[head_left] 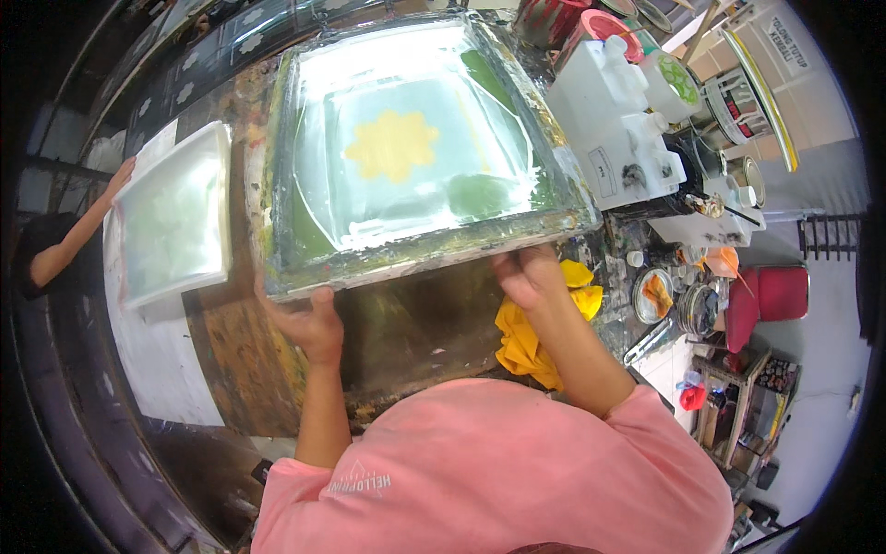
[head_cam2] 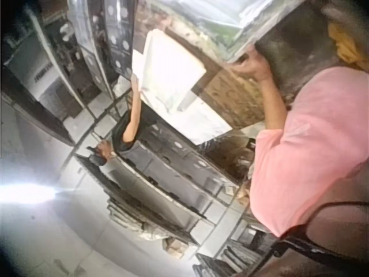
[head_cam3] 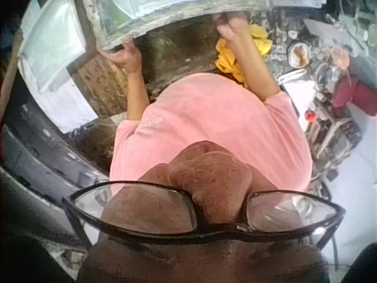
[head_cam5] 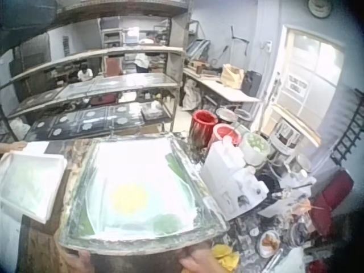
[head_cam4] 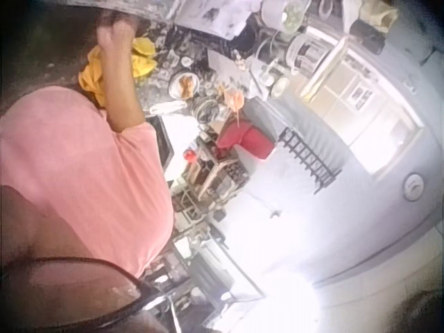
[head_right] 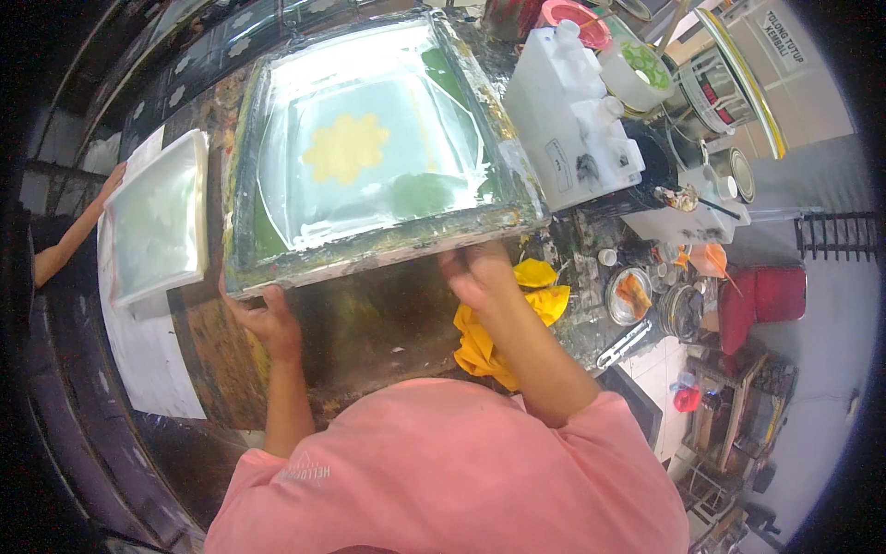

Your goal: The person wipes the edges and surface of a rectangular printing frame with a yellow cloth, repeatedly folding and repositioning the cloth while cleaning. The person also briefly handles a roll of tape and a small black object near the end.

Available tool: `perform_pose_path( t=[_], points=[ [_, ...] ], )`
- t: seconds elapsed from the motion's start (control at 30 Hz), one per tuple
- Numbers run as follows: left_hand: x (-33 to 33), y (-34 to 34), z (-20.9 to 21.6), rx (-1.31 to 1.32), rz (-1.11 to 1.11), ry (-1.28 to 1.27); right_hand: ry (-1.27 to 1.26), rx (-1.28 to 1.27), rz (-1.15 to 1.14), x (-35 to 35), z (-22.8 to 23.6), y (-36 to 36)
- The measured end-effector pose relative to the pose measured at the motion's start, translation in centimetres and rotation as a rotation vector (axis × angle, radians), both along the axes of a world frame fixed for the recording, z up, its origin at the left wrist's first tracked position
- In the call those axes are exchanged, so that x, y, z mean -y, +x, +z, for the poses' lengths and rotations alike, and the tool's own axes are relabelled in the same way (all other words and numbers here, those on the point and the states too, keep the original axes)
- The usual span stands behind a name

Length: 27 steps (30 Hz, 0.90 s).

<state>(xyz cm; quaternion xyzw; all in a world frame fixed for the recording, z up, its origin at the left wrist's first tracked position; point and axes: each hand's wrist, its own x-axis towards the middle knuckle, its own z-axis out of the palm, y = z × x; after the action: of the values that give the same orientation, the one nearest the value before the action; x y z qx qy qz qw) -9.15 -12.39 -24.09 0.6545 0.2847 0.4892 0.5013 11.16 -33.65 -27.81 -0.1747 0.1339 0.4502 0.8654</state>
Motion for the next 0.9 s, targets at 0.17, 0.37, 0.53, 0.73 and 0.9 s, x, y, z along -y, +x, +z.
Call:
perform_pose_path(
  t=[0.17, 0.37, 0.53, 0.73, 0.9],
  points=[
    [-0.2, -0.2, 0.1, -0.005, -0.014, 0.003, -0.221, 0.193, 0.211, -1.3, 5.4, -3.9],
    [0.8, -1.2, -2.6, -0.075, 0.021, -0.073, -0.265, 0.269, 0.394, 3.9, 8.2, -6.1],
    [0.8, -1.8, -4.4, -0.079, -0.049, -0.076, -0.280, 0.426, 0.338, 5.9, 9.6, -5.6],
    [0.7, -1.3, -3.6, -0.105, -0.074, -0.084, -0.547, 0.895, 0.174, 5.8, 9.4, -6.3],
    [0.9, -1.1, -3.5, -0.054, -0.070, -0.076, -0.606, 0.932, 0.137, 6.1, 10.5, -6.8]
  ],
)
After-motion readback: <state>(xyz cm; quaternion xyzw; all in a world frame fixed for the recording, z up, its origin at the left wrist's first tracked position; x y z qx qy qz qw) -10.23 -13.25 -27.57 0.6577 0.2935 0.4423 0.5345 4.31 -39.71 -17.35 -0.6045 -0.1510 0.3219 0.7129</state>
